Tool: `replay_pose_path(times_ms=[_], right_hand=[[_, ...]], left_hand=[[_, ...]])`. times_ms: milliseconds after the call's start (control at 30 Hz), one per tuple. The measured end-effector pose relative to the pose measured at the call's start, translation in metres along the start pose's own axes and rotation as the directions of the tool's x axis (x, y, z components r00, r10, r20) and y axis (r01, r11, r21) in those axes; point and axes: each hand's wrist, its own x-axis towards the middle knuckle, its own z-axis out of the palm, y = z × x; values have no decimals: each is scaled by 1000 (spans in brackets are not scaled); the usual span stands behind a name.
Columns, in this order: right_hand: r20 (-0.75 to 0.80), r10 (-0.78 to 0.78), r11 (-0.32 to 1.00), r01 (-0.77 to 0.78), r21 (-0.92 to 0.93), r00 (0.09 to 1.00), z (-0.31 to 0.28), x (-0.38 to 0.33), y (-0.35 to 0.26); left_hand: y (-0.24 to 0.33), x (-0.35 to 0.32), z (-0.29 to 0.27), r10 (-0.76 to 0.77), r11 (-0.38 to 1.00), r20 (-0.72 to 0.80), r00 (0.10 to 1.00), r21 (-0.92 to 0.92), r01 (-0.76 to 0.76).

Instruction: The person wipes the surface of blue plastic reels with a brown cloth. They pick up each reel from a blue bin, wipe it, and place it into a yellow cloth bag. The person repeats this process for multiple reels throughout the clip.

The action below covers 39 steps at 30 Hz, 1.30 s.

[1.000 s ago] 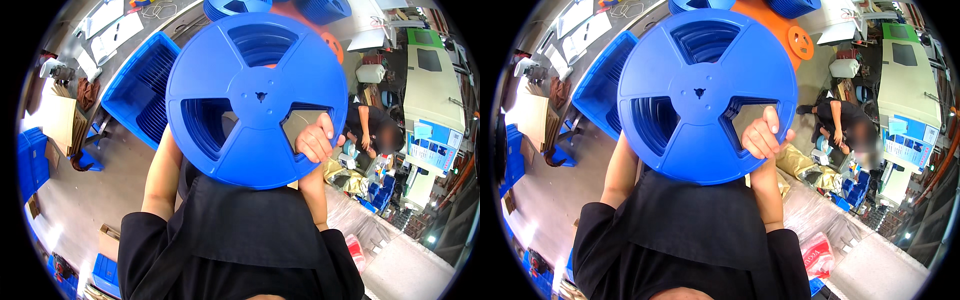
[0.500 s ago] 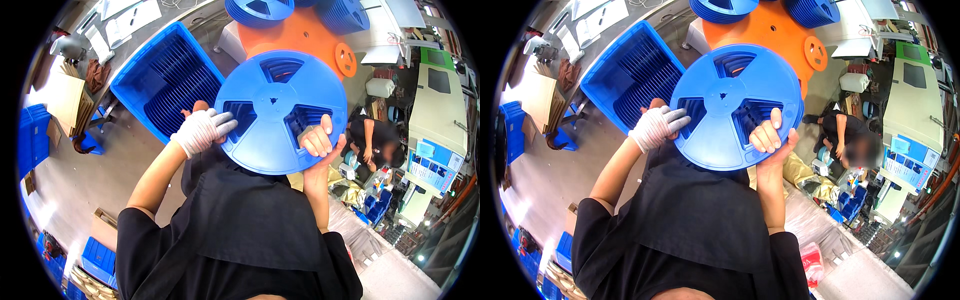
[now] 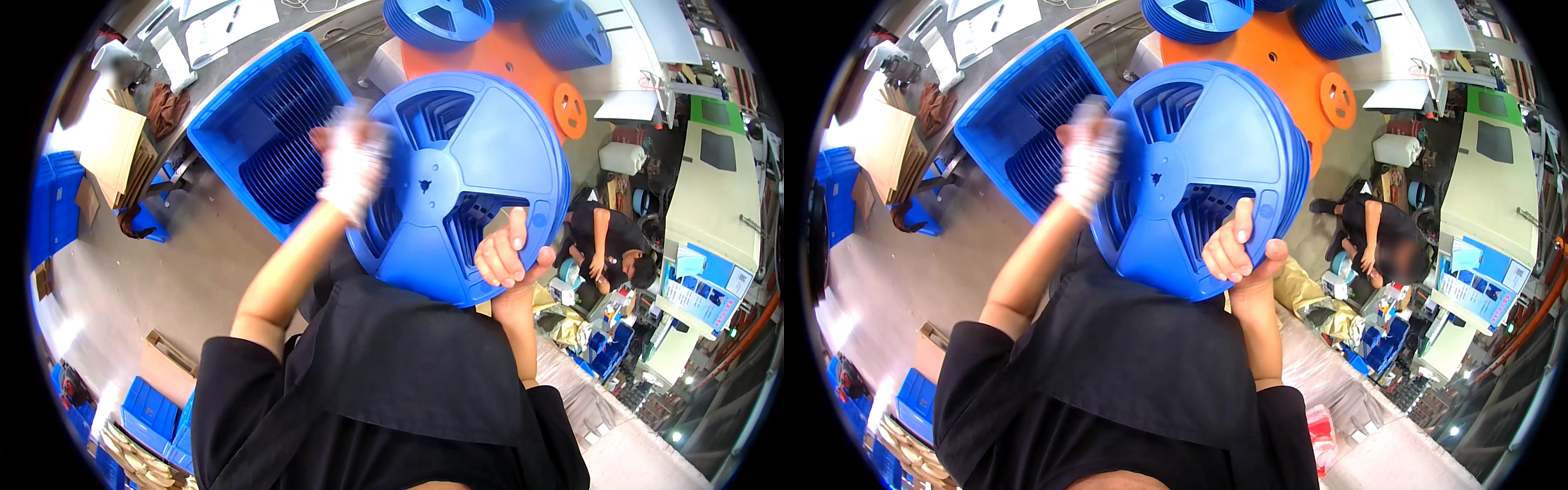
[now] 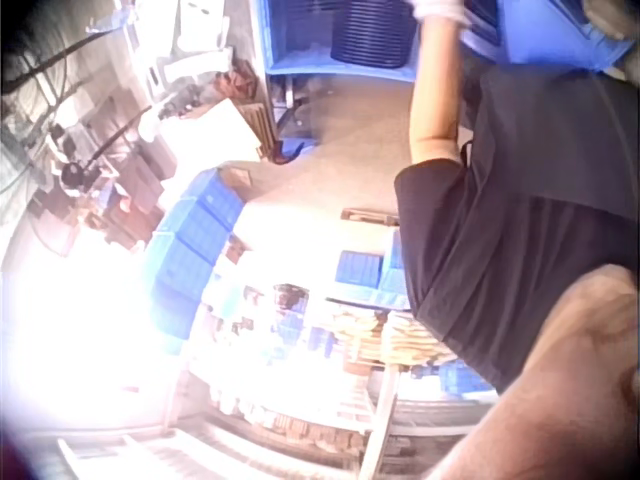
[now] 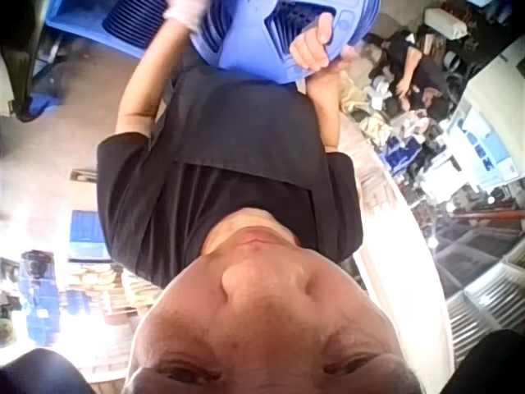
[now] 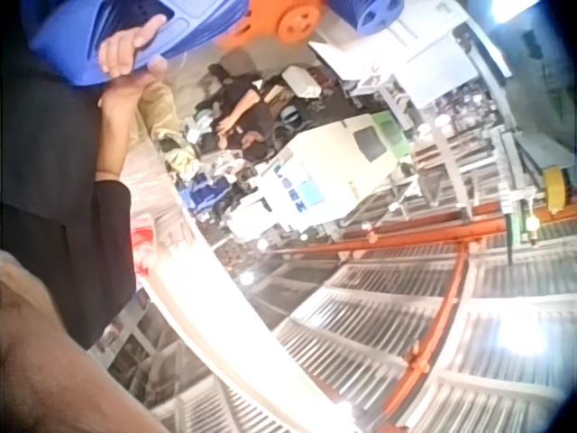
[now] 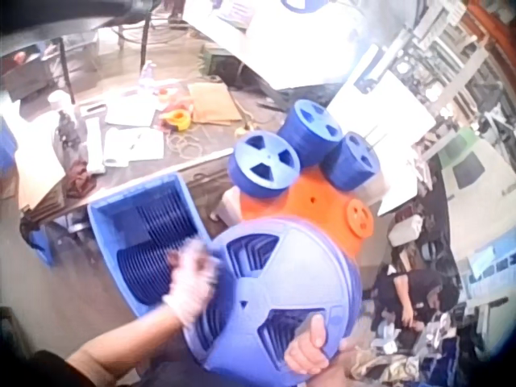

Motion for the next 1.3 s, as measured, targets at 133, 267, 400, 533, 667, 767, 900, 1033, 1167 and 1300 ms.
replay_pose_path(times_ms=[133,267,400,533,667,767,900,1033,1167,1300], right_hand=[[-75,-13,1000,13,4,997,5,-3,6],[-99,-35,999,31,-44,994,3,-7,1],[-189,-131,990,119,-72,973,0,-15,-3],[-229,-209,978,209,-25,951,-12,-14,-18],[-250,-222,964,251,91,942,-24,3,-29],[-241,-184,974,210,88,953,-32,11,-32],[-479,-183,975,96,-199,858,-16,29,-39],[-592,-190,958,17,-285,783,-24,32,-43],[-734,-180,922,-149,-358,654,-53,8,-30],[-781,-147,956,-115,-269,608,-65,-4,-19]], left_hand=[[96,-45,38,604,797,299,739,-226,-560],[-11,-31,45,446,895,354,822,-159,-417],[-95,-40,15,278,957,523,806,-78,-279],[-43,-48,-36,583,740,686,435,-228,-632],[-29,-53,-38,599,623,705,380,-113,-774],[-42,-47,-32,608,586,700,373,-79,-806],[-47,-53,-47,667,710,518,536,-226,-667],[-26,-57,-84,73,780,508,858,-566,269],[-37,-58,-108,-210,364,401,892,-814,452],[-62,-66,-116,-258,292,342,904,-864,410]])
